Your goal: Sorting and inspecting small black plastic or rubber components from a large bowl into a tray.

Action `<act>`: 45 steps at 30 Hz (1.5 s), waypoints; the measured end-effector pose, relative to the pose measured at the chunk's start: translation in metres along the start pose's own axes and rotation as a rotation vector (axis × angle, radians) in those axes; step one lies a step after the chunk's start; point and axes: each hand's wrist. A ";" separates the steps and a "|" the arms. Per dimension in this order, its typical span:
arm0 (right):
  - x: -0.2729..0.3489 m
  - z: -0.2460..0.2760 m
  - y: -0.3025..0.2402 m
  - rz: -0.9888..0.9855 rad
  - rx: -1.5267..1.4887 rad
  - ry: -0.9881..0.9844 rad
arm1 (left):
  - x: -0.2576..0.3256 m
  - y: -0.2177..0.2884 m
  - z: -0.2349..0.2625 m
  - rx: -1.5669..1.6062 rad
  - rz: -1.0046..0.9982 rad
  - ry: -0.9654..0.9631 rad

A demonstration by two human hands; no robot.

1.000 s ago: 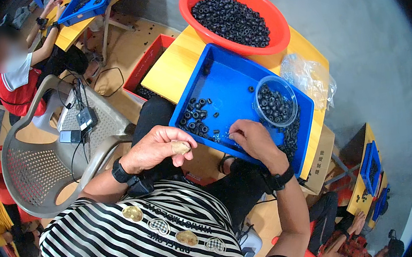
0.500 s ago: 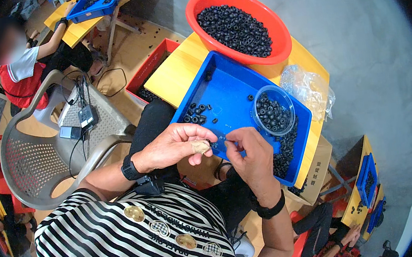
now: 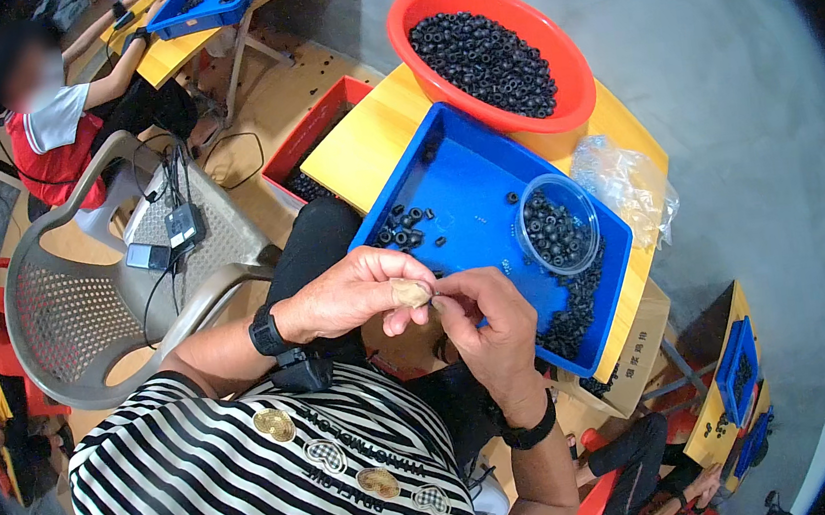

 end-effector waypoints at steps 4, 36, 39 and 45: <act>0.002 -0.002 0.004 -0.041 -0.070 0.057 | 0.006 0.003 0.000 0.115 0.015 -0.004; -0.009 -0.008 -0.004 0.208 0.260 -0.104 | 0.017 0.003 0.005 -0.621 -0.240 0.184; -0.009 -0.007 -0.005 0.221 0.256 -0.111 | 0.018 0.005 0.006 -0.731 -0.273 0.158; -0.011 -0.006 -0.006 0.233 0.248 -0.121 | 0.017 -0.001 0.006 -0.316 -0.180 0.093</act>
Point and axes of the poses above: each hand's wrist, its own x-axis away from the middle knuckle, its own z-axis out of the back of the hand, y = z × x, and after that the axes turned 5 degrees about -x, right-handed
